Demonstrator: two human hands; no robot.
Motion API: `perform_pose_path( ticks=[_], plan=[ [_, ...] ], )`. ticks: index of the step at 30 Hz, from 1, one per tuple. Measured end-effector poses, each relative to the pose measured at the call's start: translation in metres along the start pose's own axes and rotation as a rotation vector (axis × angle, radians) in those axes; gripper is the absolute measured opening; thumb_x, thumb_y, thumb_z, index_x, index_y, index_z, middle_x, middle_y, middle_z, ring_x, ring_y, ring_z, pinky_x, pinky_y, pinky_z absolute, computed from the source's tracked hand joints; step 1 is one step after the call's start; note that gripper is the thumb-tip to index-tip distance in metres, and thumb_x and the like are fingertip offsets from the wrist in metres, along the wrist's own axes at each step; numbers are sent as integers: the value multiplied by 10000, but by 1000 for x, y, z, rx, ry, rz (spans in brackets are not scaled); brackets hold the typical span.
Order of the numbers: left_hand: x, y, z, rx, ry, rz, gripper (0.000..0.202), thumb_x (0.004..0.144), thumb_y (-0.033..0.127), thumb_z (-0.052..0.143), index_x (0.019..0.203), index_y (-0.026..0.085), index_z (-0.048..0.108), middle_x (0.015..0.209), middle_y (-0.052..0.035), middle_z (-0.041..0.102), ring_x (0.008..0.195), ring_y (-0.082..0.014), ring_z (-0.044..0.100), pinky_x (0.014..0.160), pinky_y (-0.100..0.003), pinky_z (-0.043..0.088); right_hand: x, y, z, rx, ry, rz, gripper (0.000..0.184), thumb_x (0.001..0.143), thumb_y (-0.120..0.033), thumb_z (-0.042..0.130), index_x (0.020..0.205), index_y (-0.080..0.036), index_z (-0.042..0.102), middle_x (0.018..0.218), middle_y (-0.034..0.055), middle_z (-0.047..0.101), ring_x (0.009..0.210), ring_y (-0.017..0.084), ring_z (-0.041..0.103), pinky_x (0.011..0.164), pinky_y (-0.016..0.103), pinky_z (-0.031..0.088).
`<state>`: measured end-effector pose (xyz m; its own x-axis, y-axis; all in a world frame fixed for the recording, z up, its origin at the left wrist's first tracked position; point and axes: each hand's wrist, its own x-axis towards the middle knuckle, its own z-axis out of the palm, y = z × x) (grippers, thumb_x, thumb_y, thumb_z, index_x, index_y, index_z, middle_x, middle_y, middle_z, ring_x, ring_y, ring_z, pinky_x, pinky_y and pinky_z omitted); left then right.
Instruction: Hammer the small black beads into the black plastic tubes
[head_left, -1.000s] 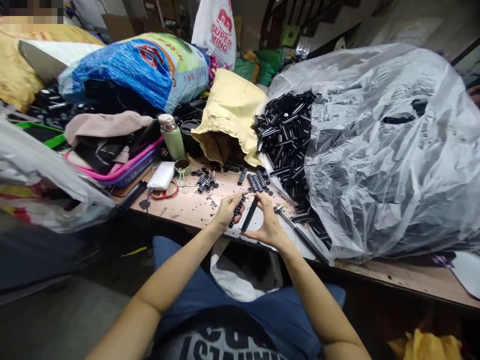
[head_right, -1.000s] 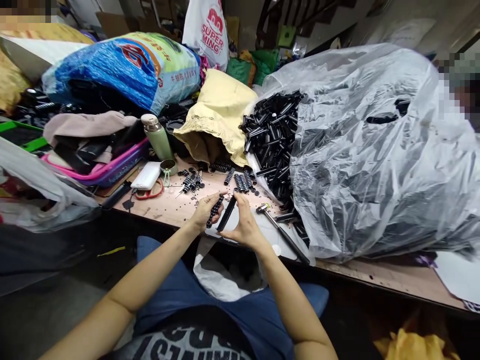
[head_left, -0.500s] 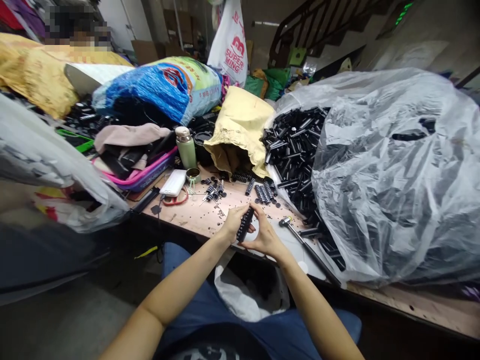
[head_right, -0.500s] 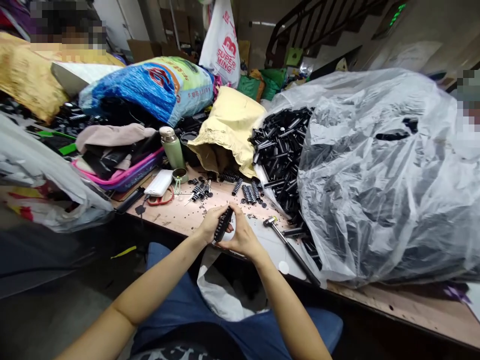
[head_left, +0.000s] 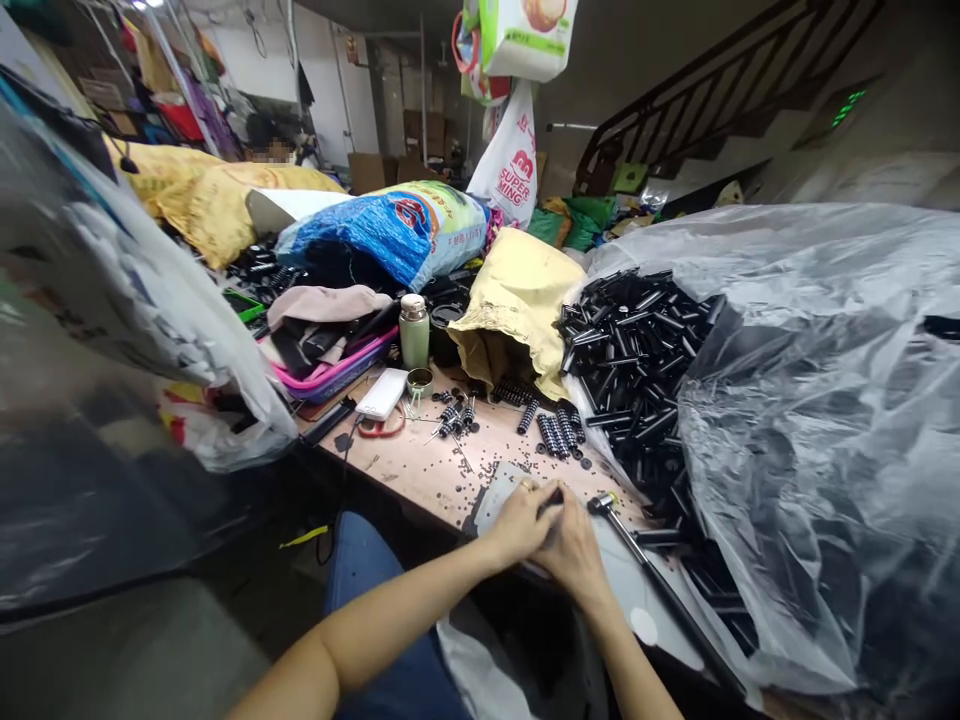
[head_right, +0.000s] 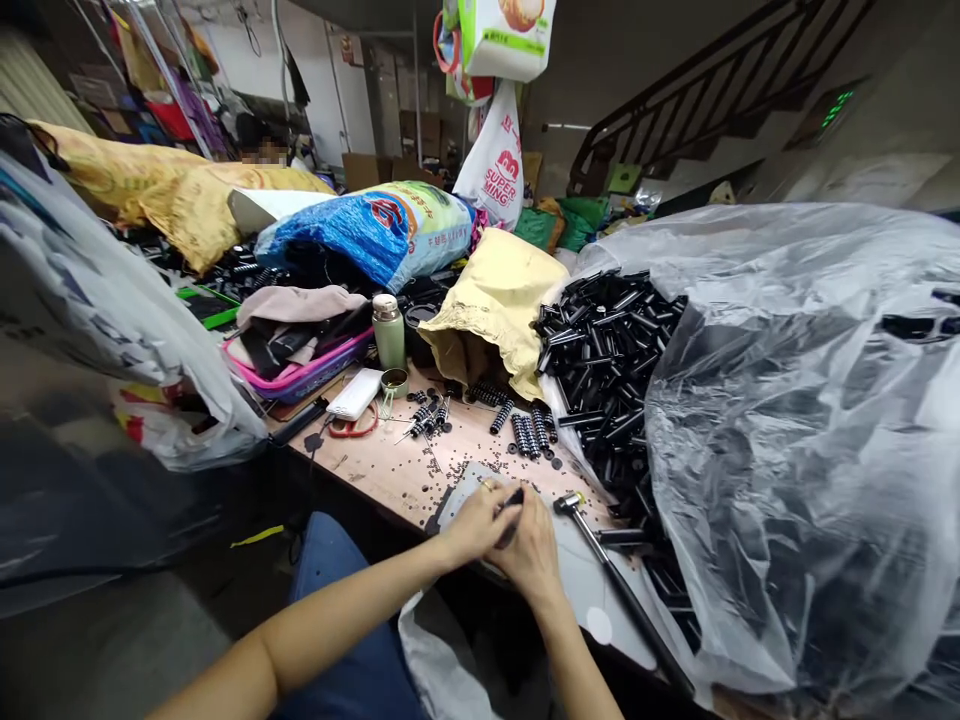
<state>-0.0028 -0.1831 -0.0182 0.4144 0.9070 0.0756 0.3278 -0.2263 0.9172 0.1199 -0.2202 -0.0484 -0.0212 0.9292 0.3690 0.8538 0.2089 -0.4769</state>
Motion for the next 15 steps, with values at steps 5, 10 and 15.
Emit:
perform_pose_path(
  ticks=[5,10,15],
  plan=[
    [-3,-10,15,579,-145,226,463,853,139,498,1315,130,526,1032,-134,628,954,-241,572,850,-343,487,-17,35,-8,-211,11,-50,719,748,-294,570,1392,-142,289,1316,194,487,1214,343,493,994,500,438],
    [7,-31,-4,727,-212,353,383,925,117,386,1251,192,574,969,-91,650,885,-212,573,784,-351,442,-42,67,-69,-611,38,202,427,865,-427,512,1115,-86,569,1053,216,594,1002,348,545,824,464,471],
    [8,-47,-14,878,-159,458,416,929,104,381,1316,192,507,1105,-109,640,979,-222,555,828,-400,369,-56,64,-94,-655,-129,430,323,948,-377,378,888,-140,588,902,163,620,822,262,567,656,338,406]
  ],
)
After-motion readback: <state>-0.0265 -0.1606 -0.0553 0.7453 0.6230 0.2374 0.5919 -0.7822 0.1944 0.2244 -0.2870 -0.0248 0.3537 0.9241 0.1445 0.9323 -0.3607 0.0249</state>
